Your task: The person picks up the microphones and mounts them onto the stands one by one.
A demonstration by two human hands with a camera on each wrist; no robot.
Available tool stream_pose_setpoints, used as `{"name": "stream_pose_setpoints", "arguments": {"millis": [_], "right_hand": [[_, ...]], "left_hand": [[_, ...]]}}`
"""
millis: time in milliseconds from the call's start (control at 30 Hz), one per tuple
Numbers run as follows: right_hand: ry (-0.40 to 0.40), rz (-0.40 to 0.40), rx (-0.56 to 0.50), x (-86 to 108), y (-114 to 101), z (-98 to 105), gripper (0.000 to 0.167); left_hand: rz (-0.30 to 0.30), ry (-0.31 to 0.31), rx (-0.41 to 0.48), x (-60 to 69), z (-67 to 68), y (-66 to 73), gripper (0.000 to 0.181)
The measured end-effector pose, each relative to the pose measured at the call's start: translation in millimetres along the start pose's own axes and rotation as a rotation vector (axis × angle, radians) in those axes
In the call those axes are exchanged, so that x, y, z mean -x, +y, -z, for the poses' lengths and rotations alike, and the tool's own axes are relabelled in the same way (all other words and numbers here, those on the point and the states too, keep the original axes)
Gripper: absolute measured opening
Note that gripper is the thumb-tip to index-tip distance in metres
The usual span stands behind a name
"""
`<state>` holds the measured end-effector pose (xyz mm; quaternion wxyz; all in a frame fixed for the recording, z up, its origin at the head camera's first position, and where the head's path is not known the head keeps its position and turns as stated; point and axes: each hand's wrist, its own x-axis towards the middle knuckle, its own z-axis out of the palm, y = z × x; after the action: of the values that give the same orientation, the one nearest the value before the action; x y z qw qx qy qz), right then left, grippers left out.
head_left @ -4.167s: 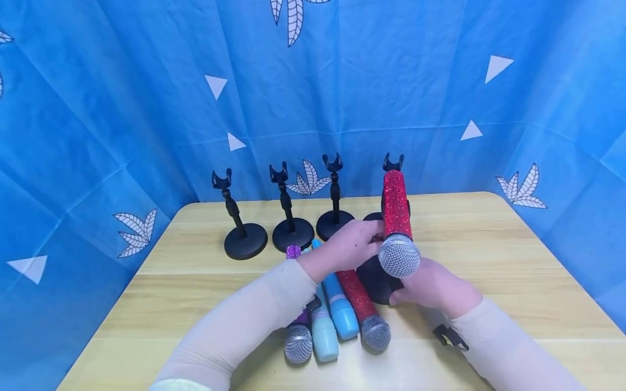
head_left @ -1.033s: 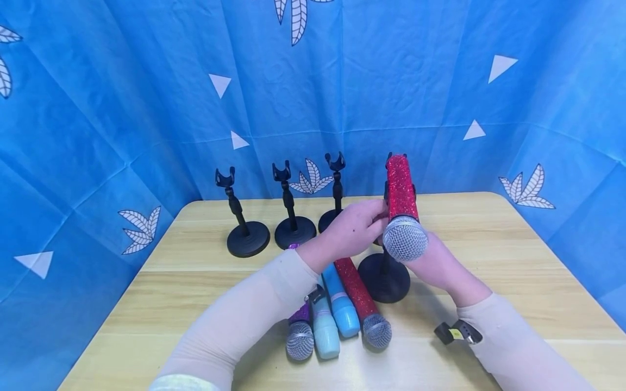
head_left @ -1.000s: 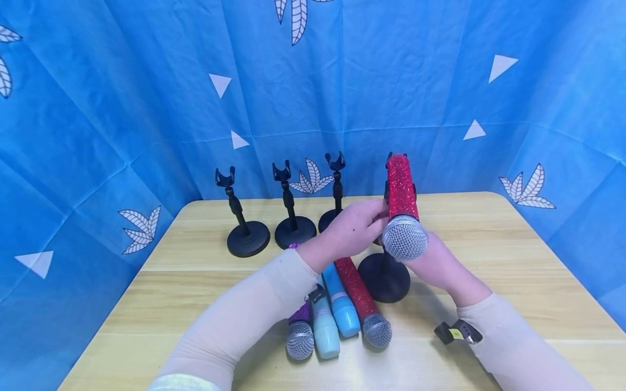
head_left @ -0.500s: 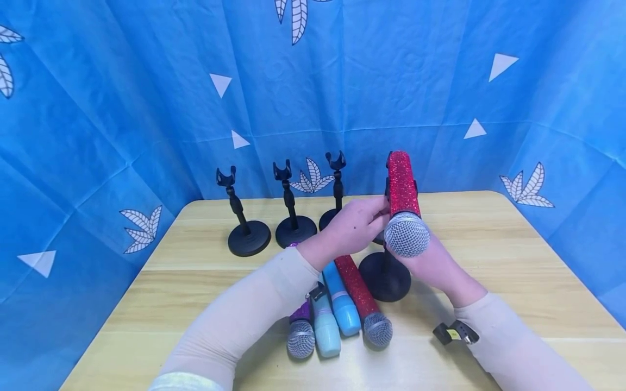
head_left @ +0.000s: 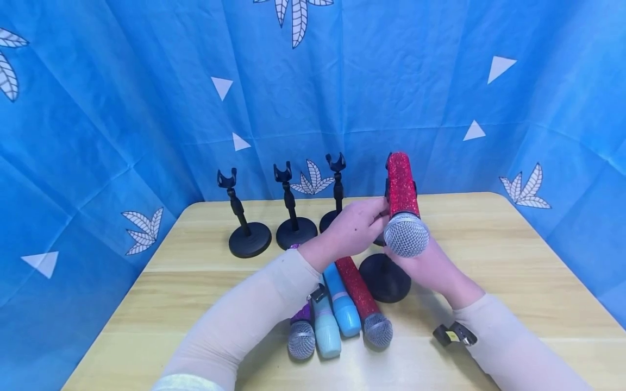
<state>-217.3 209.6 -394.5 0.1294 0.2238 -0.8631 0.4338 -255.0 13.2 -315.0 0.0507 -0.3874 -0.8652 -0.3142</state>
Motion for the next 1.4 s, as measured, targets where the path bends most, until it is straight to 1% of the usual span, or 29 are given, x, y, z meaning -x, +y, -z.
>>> {"name": "stream_pose_setpoints", "arguments": {"millis": [33,100,133,200,233,333,367,433,533,700,800,867,967,1033,1167,1300,1400], "right_hand": [[-0.007,0.010,0.012,0.7,1,0,0.058],[0.004,0.010,0.042,2.5,1,1,0.050],[0.012,0.008,0.053,2.9,1,2,0.050],[0.029,-0.020,0.044,2.8,0,2,0.054],[0.040,-0.030,0.035,2.4,-1,2,0.058],[0.055,-0.058,-0.027,0.0,0,1,0.067],[0.055,-0.067,-0.047,-0.7,0,0,0.068],[0.053,-0.072,-0.042,-0.7,1,1,0.067],[0.033,-0.055,0.003,1.4,1,4,0.059],[0.013,-0.001,0.121,4.0,2,9,0.033],[0.019,0.012,0.177,3.8,1,11,0.025],[0.021,0.013,0.181,3.0,1,11,0.024],[0.022,0.000,0.161,2.0,1,10,0.030],[0.006,-0.013,0.126,1.7,2,9,0.036],[-0.027,-0.029,0.050,3.1,3,8,0.044],[-0.022,0.013,0.053,2.8,3,8,0.043],[0.008,0.072,0.096,0.5,4,6,0.040]], "left_hand": [[0.003,0.000,0.000,0.2,-0.5,0.1,0.014],[0.004,0.001,0.002,0.4,-1.6,0.2,0.013],[0.003,0.002,0.000,0.4,-2.0,0.4,0.012],[0.000,0.003,-0.006,0.2,-2.4,0.6,0.012],[0.000,0.003,-0.008,0.0,-2.4,0.7,0.012],[0.002,0.000,-0.012,-0.1,-2.4,0.9,0.012],[0.004,0.002,-0.012,-0.2,-2.3,0.8,0.012],[0.005,0.008,-0.020,-0.3,-2.4,0.4,0.012],[0.006,0.012,-0.026,0.2,-2.7,-0.2,0.012],[0.009,0.014,-0.018,0.9,-3.7,-1.0,0.014],[0.006,0.015,-0.025,0.9,-3.7,-1.2,0.014],[0.009,0.016,-0.033,0.9,-3.5,-1.1,0.013],[0.024,0.017,-0.028,1.5,-3.4,-1.4,0.014],[0.037,0.015,-0.016,2.4,-3.8,-1.7,0.016],[0.034,0.017,-0.005,3.3,-5.3,-3.0,0.016],[0.015,0.026,-0.024,2.5,-5.2,-3.2,0.013],[0.012,0.029,-0.049,1.5,-3.9,-2.4,0.013]]}}
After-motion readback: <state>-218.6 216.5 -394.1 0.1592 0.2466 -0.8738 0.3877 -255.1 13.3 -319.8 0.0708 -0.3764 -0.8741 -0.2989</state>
